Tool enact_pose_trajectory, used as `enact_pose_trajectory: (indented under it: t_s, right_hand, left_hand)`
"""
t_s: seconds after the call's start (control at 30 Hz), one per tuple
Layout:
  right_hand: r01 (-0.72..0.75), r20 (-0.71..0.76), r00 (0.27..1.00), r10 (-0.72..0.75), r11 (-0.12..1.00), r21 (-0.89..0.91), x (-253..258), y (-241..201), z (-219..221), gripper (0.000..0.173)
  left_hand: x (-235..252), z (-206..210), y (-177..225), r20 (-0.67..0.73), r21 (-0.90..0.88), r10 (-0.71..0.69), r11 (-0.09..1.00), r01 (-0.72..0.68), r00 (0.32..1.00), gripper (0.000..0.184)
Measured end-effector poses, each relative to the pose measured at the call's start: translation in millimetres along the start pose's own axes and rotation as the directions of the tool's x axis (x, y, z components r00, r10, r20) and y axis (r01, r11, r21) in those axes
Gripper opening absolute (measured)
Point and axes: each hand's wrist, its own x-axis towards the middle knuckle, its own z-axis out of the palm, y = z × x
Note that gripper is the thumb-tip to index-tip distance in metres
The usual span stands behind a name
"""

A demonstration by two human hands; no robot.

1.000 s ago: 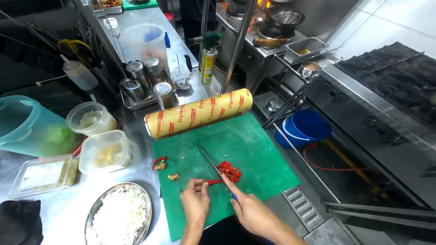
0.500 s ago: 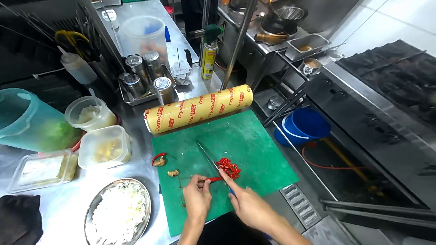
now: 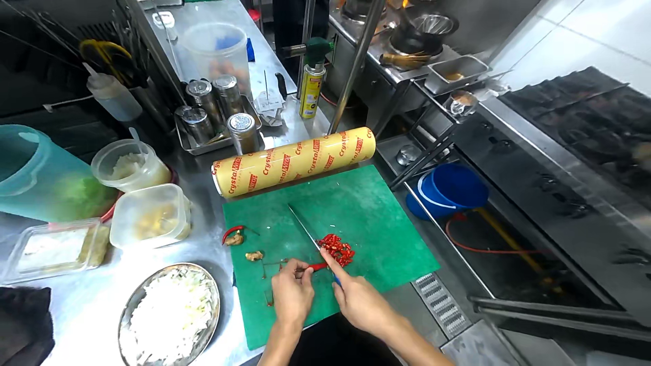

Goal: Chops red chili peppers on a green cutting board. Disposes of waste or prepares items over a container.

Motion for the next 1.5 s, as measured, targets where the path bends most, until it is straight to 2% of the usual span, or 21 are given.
enact_pose_trajectory:
  t_s: [0.1, 0.23, 0.37, 0.5, 0.67, 0.77, 0.93, 1.03, 1.2, 1.3, 1.43, 1.5]
  right_hand:
    - [-0.023, 0.054, 0.998, 0.023, 1.0, 0.002, -11.5, -5.2, -10.7, 0.069]
    - [-0.008, -0.008, 1.0, 0.009, 1.0, 0.021, 2.5, 1.5, 3.0, 0.067]
    - [-0.038, 0.067, 0.997, 0.036, 0.999, 0.034, -12.1, -6.0, -14.2, 0.068]
    - [-0.003, 0.005, 1.0, 0.003, 0.999, 0.05, 4.1, 1.6, -0.5, 0.067]
    - [-0.045, 0.066, 0.997, 0.043, 0.998, 0.033, -12.0, -5.5, -10.1, 0.068]
    - [-0.012, -0.018, 1.0, 0.013, 1.0, 0.022, 2.6, -2.1, 5.7, 0.068]
    - [-0.045, 0.057, 0.997, 0.044, 0.999, 0.025, -9.0, -7.1, -10.6, 0.067]
    - [-0.012, -0.019, 1.0, 0.013, 0.999, 0.038, 6.5, -1.6, 3.4, 0.065]
    - [-0.049, 0.063, 0.997, 0.047, 0.998, 0.038, -7.8, -8.0, -11.9, 0.067]
    - [-0.023, -0.019, 1.0, 0.024, 0.998, 0.059, 5.7, -3.9, 4.5, 0.066]
    - [-0.033, 0.054, 0.998, 0.029, 0.996, 0.08, -6.1, -6.7, -11.7, 0.068]
    - [-0.033, 0.032, 0.999, 0.031, 0.997, 0.07, -4.5, -5.6, -3.3, 0.067]
  left_hand:
    - [1.4, 2.0, 0.9, -0.009, 0.016, 0.028, 0.999, -0.027, 1.0, 0.008]
    - [0.4, 3.1, -0.7, 0.008, 0.056, 0.046, 0.997, -0.046, 0.999, 0.008]
    - [1.3, 1.2, 3.6, 0.056, 0.137, 0.056, 0.989, -0.063, 0.997, 0.012]
    - [-0.2, 1.4, 4.7, 0.073, 0.173, 0.085, 0.98, -0.097, 0.994, 0.011]
    - [-1.8, 2.8, 5.9, 0.104, 0.226, 0.059, 0.971, -0.081, 0.993, 0.014]
    - [-1.1, 5.0, 3.8, 0.097, 0.236, 0.095, 0.965, -0.115, 0.991, 0.014]
    - [-3.1, 7.0, 4.8, 0.094, 0.248, 0.126, 0.958, -0.145, 0.988, 0.013]
    - [-4.0, 8.6, 2.7, 0.108, 0.253, 0.129, 0.955, -0.152, 0.986, 0.013]
    - [-4.8, 10.7, 5.3, 0.105, 0.273, 0.13, 0.95, -0.154, 0.986, 0.014]
    - [-4.5, 11.7, 2.2, 0.095, 0.276, 0.156, 0.945, -0.176, 0.983, 0.013]
    - [-3.8, 12.6, 2.0, 0.077, 0.268, 0.2, 0.939, -0.213, 0.977, 0.012]
    - [-5.4, 13.2, 1.4, 0.073, 0.273, 0.198, 0.939, -0.211, 0.977, 0.012]
